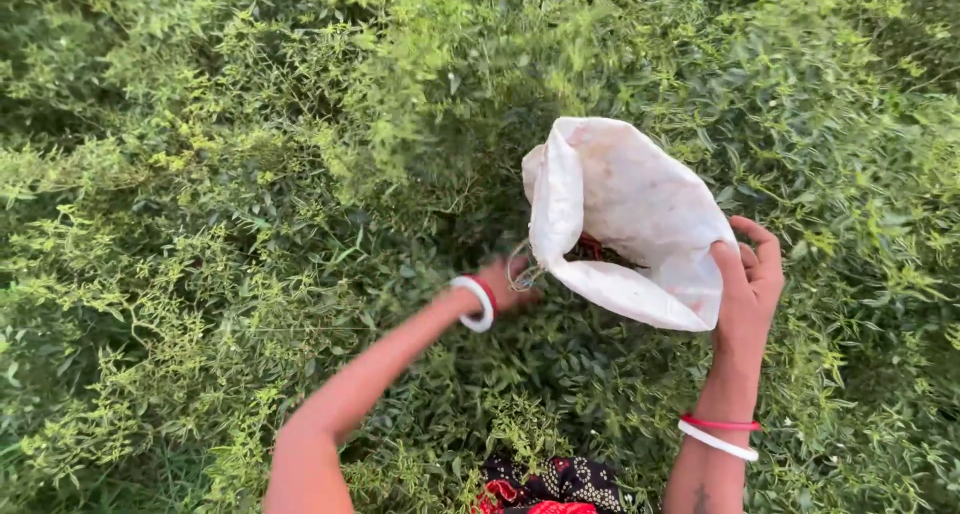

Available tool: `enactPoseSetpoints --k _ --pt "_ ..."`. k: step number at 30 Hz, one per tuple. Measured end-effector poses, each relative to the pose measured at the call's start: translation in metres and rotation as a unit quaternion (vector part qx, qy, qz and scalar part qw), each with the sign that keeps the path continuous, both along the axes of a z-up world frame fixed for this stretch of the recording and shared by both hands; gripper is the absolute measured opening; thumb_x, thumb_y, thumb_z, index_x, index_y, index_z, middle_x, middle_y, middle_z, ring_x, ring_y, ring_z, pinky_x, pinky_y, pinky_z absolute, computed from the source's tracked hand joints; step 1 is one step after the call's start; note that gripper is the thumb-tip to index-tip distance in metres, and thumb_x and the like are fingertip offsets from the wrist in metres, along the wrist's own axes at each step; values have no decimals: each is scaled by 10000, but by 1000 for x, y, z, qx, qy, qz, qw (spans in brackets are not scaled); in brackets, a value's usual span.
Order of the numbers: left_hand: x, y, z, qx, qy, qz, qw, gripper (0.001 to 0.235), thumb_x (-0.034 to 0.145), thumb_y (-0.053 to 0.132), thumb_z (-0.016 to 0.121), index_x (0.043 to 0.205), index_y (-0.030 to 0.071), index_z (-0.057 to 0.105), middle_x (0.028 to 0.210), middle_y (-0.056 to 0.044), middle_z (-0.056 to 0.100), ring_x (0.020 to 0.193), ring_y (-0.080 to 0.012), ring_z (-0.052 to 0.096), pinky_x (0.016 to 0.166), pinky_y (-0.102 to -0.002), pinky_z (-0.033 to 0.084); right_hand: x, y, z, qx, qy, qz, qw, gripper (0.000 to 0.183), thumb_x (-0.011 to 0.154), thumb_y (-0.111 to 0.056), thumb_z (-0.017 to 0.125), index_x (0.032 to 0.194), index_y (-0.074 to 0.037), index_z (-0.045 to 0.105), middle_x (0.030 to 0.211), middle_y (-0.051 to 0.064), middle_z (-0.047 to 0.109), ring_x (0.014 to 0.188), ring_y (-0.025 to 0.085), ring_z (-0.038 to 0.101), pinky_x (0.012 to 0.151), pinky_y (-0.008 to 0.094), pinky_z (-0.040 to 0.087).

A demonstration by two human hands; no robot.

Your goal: Harvesting chili peppers from bushes into a white sack.

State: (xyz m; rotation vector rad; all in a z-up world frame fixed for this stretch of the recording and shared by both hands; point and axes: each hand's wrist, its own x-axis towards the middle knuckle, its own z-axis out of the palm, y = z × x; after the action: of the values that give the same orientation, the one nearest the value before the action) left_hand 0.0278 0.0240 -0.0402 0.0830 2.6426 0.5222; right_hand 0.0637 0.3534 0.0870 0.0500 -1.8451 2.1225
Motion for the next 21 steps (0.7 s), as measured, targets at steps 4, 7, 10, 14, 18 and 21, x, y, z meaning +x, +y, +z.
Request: enactPoseSetpoints --k 4,7,10,14,18,21 --pt "37 29 -36 84 37 -11 996 970 859 592 687 1620 294 164 1668 -291 104 1496 -520 179 1176 -675 282 -3 -3 4 -11 0 4 1000 410 1013 -77 628 1406 -11 534 1127 109 704 958 116 660 818 253 522" --pt "54 41 -10 41 24 6 999 962 858 524 666 1638 335 136 1688 -270 41 1513 -540 112 1140 -725 243 -1 -6 6 -10 2 10 1000 406 1011 -70 622 1403 -8 532 1154 121 704 988 127 669 843 262 531" --pt "59 43 -7 41 24 4 999 935 886 507 660 1644 352 134 1688 -272 47 1516 -553 111 1145 -733 232 -2 -6 6 -10 3 19 1000 406 1013 -62 615 1406 -8 531 1162 127 700 995 135 667 854 271 531" --pt "64 38 7 61 43 15 997 875 899 467 651 1635 409 182 1685 -287 59 1524 -547 104 1156 -705 238 -1 -6 9 -4 8 25 1000 407 1021 -54 597 1419 -9 528 1190 135 699 1022 143 668 880 278 528" --pt "73 16 7 116 84 24 989 839 904 514 662 1629 440 247 1662 -313 99 1521 -551 121 1207 -640 225 -1 -11 12 -2 14 42 999 390 1039 -52 591 1420 -5 524 1214 135 697 1040 145 669 908 283 533" --pt "83 -3 -4 132 130 24 982 775 916 538 671 1597 396 331 1669 -287 169 1539 -542 139 1204 -627 222 -3 -18 7 -17 28 62 998 364 1070 -51 584 1425 1 522 1219 146 696 1040 144 662 914 284 534"
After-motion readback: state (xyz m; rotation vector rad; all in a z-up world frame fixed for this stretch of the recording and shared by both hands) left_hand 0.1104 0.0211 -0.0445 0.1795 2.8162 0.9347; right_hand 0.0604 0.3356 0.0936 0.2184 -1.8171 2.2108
